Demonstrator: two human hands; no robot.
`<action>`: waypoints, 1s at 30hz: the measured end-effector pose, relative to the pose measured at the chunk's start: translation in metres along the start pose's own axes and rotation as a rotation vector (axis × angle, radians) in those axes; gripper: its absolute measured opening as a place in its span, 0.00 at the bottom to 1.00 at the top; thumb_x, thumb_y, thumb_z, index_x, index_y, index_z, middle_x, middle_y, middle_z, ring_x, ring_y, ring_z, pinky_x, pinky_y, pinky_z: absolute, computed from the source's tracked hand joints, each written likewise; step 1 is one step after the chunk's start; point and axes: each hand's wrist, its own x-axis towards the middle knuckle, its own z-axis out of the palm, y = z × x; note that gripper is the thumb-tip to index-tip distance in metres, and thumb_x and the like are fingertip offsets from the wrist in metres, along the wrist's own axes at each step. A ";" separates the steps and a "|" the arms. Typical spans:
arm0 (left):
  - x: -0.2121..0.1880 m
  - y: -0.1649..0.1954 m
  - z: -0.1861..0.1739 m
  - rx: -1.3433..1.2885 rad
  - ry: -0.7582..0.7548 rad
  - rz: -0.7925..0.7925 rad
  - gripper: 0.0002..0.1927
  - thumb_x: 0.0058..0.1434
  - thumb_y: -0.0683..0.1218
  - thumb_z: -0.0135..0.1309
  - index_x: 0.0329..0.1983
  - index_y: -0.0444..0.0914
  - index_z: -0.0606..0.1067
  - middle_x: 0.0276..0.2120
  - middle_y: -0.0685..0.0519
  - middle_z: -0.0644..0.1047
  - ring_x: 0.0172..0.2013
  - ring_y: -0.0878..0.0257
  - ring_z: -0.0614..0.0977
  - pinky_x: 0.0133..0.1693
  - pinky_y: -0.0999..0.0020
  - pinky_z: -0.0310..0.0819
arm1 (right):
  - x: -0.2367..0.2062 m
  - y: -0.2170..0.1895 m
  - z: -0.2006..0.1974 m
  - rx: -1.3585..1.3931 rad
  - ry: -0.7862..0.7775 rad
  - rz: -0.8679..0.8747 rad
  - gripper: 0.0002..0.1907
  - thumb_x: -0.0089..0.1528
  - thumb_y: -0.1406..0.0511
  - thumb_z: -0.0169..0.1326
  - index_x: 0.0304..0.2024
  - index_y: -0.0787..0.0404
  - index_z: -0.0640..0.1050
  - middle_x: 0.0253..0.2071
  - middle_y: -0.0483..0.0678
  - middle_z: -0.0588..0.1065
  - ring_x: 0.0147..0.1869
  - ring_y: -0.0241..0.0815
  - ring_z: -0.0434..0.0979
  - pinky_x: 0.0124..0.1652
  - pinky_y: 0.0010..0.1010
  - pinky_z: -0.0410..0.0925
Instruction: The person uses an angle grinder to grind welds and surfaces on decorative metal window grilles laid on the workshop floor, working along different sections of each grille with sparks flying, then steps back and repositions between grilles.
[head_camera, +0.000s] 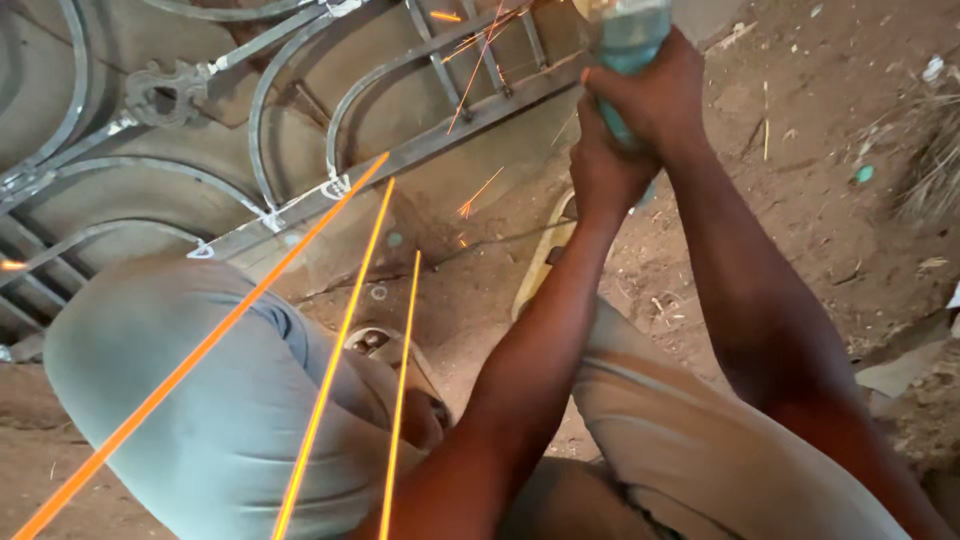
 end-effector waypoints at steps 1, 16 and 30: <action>0.001 -0.001 0.001 -0.033 0.019 0.023 0.54 0.43 0.61 0.67 0.72 0.48 0.56 0.44 0.39 0.83 0.48 0.37 0.84 0.45 0.47 0.78 | 0.003 -0.002 0.001 -0.020 0.000 -0.002 0.33 0.52 0.54 0.74 0.50 0.68 0.77 0.45 0.54 0.83 0.49 0.47 0.86 0.49 0.39 0.77; 0.029 -0.030 0.014 -0.161 -0.111 0.198 0.60 0.40 0.57 0.70 0.75 0.42 0.55 0.50 0.41 0.82 0.49 0.47 0.86 0.47 0.56 0.81 | 0.006 -0.003 0.011 -0.371 0.206 -0.118 0.36 0.46 0.50 0.75 0.43 0.69 0.76 0.36 0.63 0.81 0.39 0.65 0.81 0.37 0.49 0.73; 0.026 -0.028 0.005 -0.362 -0.063 0.240 0.56 0.40 0.57 0.72 0.69 0.43 0.56 0.53 0.42 0.80 0.53 0.48 0.84 0.51 0.56 0.79 | 0.008 -0.011 0.012 -0.370 0.175 -0.090 0.36 0.47 0.51 0.76 0.45 0.68 0.76 0.39 0.59 0.80 0.43 0.62 0.82 0.41 0.49 0.75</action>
